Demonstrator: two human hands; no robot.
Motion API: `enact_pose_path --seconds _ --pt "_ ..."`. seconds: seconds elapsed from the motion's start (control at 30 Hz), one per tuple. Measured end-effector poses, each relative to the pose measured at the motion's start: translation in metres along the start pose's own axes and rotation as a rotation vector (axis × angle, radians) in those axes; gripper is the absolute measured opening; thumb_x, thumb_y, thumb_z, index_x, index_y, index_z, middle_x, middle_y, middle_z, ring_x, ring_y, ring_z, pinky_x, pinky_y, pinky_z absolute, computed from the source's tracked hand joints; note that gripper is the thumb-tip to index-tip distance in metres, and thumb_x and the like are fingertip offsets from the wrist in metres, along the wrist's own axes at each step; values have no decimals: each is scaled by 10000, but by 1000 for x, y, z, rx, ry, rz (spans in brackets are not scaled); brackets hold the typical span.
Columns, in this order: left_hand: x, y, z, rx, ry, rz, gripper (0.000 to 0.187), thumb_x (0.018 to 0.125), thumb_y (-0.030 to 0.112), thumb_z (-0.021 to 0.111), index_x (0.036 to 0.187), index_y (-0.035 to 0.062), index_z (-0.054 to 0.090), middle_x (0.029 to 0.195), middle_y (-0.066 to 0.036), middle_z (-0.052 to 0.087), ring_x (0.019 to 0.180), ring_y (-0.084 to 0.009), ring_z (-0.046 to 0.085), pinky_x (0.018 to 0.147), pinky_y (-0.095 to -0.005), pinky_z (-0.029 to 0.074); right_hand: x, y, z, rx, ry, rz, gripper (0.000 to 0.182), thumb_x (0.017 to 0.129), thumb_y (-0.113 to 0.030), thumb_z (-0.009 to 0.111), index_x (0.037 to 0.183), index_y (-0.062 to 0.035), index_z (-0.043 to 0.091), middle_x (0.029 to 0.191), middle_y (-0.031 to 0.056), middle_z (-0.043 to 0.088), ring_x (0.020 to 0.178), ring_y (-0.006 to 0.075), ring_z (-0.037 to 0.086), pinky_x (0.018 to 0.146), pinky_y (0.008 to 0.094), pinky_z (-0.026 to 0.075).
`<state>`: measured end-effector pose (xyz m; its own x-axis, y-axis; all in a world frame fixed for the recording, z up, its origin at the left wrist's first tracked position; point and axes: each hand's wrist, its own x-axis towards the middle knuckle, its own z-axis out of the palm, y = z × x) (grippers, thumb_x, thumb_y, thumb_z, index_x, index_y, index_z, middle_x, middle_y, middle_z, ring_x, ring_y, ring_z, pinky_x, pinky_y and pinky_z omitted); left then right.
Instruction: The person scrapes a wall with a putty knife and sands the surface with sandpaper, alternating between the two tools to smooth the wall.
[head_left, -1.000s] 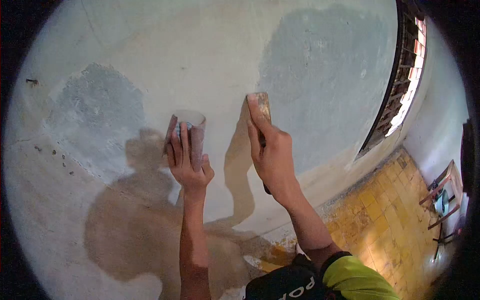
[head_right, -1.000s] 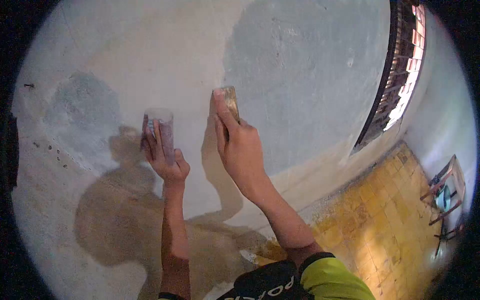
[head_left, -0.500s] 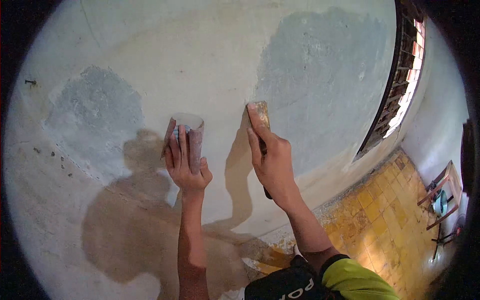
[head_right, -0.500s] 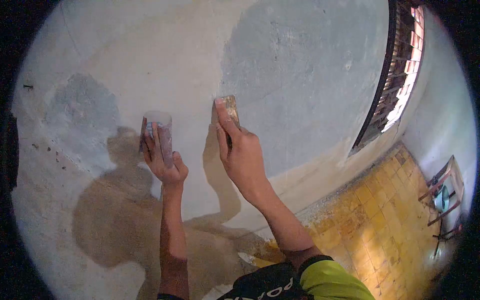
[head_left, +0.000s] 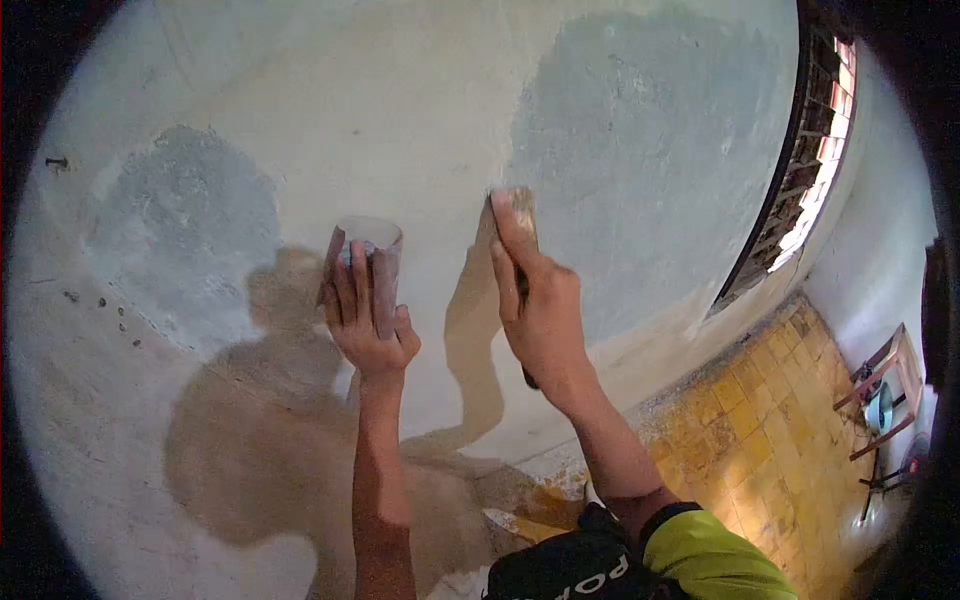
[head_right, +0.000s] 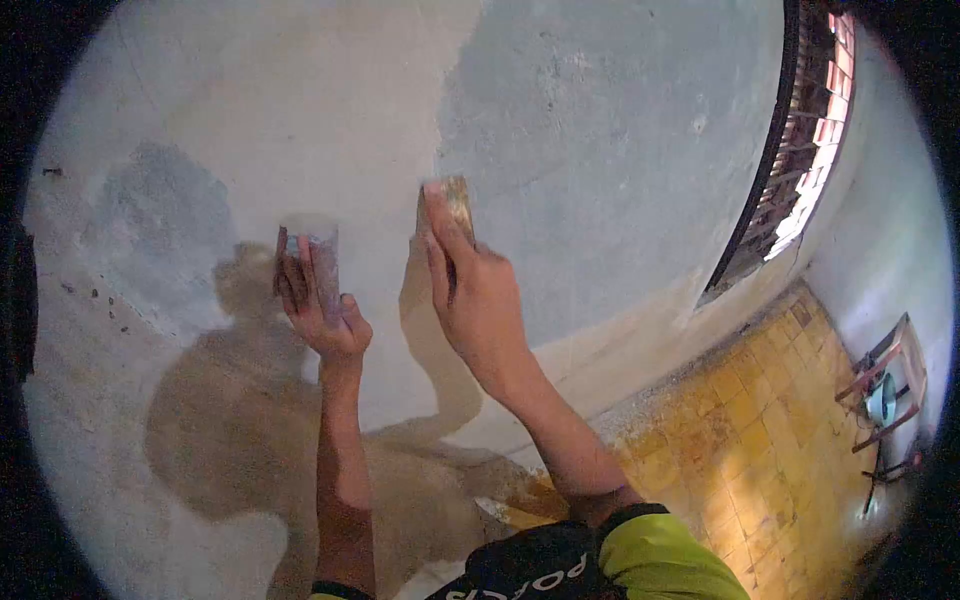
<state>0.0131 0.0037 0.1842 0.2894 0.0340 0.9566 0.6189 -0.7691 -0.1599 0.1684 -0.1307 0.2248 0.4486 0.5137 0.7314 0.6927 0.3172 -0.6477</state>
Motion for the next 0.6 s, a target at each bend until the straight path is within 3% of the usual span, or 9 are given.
enact_pose_path --seconds 0.2,0.27,0.6 --pt "-2 -1 0 9 -27 16 602 1030 413 207 1452 32 405 1512 -152 394 1376 -437 353 1117 -559 248 7 -6 1 -4 32 -12 516 955 -96 550 1453 -166 434 798 291 612 696 442 634 614 412 510" --pt "1 -1 1 46 39 35 554 1032 363 209 1395 48 485 1489 -149 431 1365 -403 389 1075 -563 320 -4 -3 3 17 13 17 511 957 -100 549 1451 -167 438 798 287 616 682 437 631 609 413 508" --pt "-1 -3 1 -4 -4 26 588 1027 403 225 1446 37 415 1503 -161 405 1373 -455 348 1100 -580 260 -5 -1 7 11 36 36 498 960 -116 554 1443 -177 451 683 253 589 633 430 618 579 434 492"
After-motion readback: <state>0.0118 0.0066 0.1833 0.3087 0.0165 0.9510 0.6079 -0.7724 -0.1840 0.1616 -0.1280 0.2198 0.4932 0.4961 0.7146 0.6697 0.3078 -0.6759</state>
